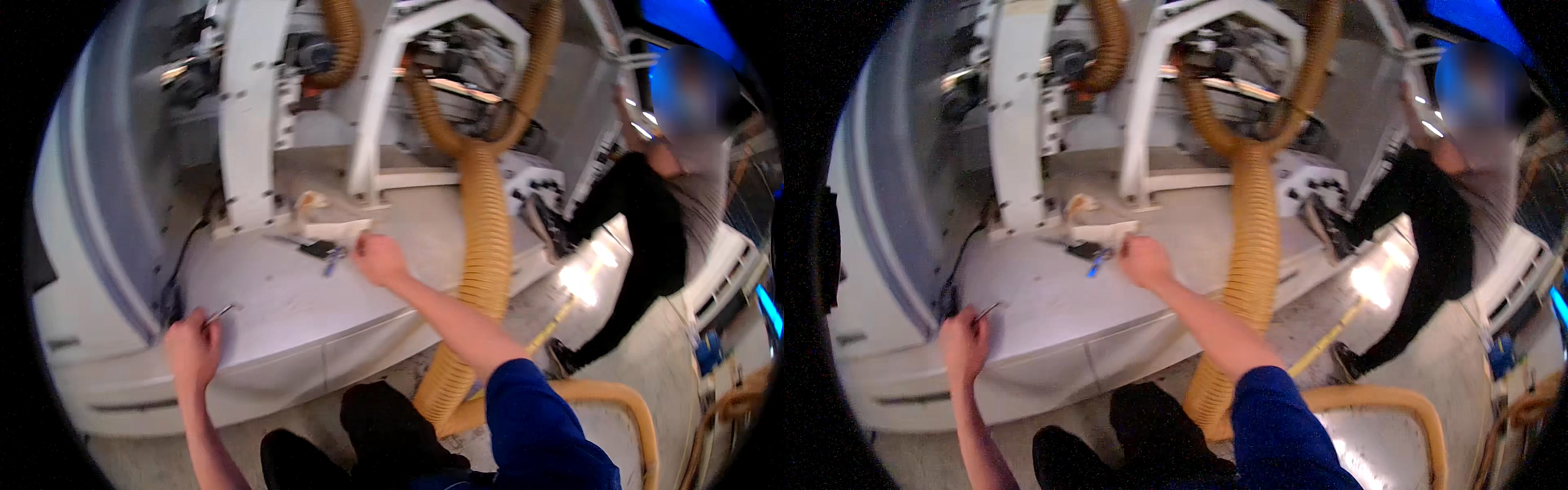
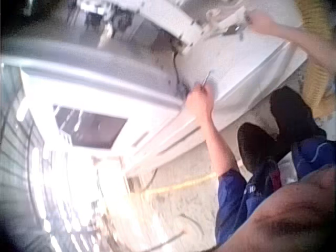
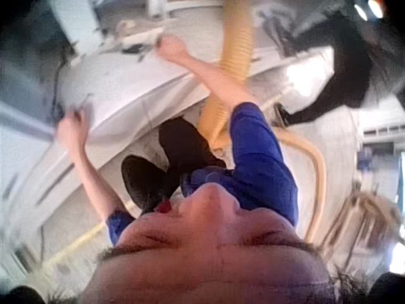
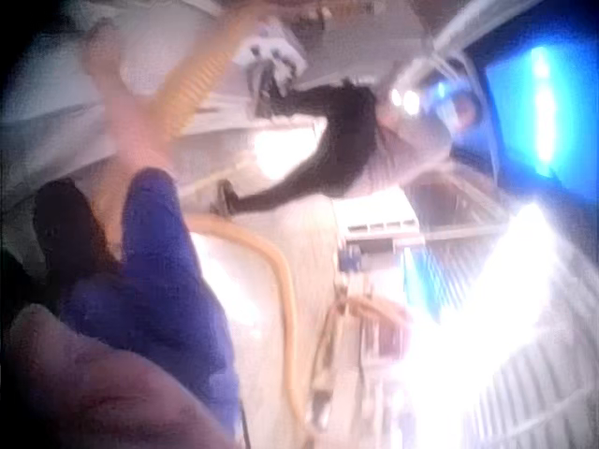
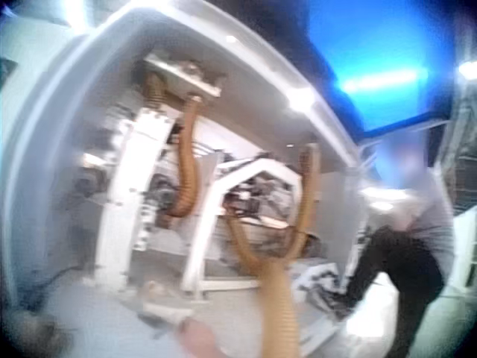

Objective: The person uses a wrench to tighten bolts on a white industrial machine. They repeatedly adjust the tool and reposition their hands to work on different fasteners within the machine's open compartment. A second person is visible in the background, also working on the machine.

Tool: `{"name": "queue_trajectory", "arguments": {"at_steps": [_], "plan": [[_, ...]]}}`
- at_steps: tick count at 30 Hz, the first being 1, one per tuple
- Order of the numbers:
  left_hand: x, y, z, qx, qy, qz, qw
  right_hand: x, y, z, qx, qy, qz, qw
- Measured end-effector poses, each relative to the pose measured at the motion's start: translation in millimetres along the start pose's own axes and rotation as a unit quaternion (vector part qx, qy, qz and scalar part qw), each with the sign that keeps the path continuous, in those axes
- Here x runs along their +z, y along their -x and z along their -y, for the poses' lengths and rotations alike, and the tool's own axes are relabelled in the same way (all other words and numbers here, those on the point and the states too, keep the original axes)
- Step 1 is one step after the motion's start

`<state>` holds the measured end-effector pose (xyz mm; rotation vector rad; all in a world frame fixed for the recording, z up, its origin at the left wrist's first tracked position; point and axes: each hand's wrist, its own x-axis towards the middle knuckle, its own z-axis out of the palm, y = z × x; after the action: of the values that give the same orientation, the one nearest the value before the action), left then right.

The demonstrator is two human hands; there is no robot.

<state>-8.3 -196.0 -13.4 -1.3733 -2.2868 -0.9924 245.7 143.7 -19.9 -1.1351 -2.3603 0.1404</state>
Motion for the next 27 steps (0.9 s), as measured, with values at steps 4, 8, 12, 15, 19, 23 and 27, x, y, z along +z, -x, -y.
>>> {"name": "queue_trajectory", "arguments": {"at_steps": [4, 8, 12, 15, 19, 23, 27], "plan": [[-22.0, 16.9, 19.5, 0.003, -0.025, -0.014, 1.000, 1.7, -3.2, 37.0, -0.010, -0.038, 0.038, 0.999], [-26.6, 19.9, 21.1, -0.010, 0.041, -0.075, 0.996, 1.2, 3.3, 40.5, -0.030, -0.060, 0.021, 0.998], [-6.5, 10.1, 27.2, 0.009, 0.139, -0.132, 0.981, -5.0, 3.9, 17.4, -0.044, -0.045, -0.011, 0.998], [-7.2, 7.8, 37.5, -0.004, 0.128, -0.085, 0.988, -1.3, 3.3, 18.3, -0.065, -0.051, -0.018, 0.996], [-8.4, 8.7, 21.2, -0.018, 0.022, -0.049, 0.998, -1.4, 2.1, 20.1, -0.062, -0.046, -0.014, 0.997], [-8.8, 4.8, 13.1, -0.015, -0.009, -0.037, 0.999, -2.1, 0.1, 19.1, -0.032, -0.060, -0.003, 0.998], [-34.3, 23.9, 17.5, -0.077, 0.010, 0.014, 0.997, 34.6, -4.2, 41.7, 0.026, -0.046, 0.081, 0.995]]}}
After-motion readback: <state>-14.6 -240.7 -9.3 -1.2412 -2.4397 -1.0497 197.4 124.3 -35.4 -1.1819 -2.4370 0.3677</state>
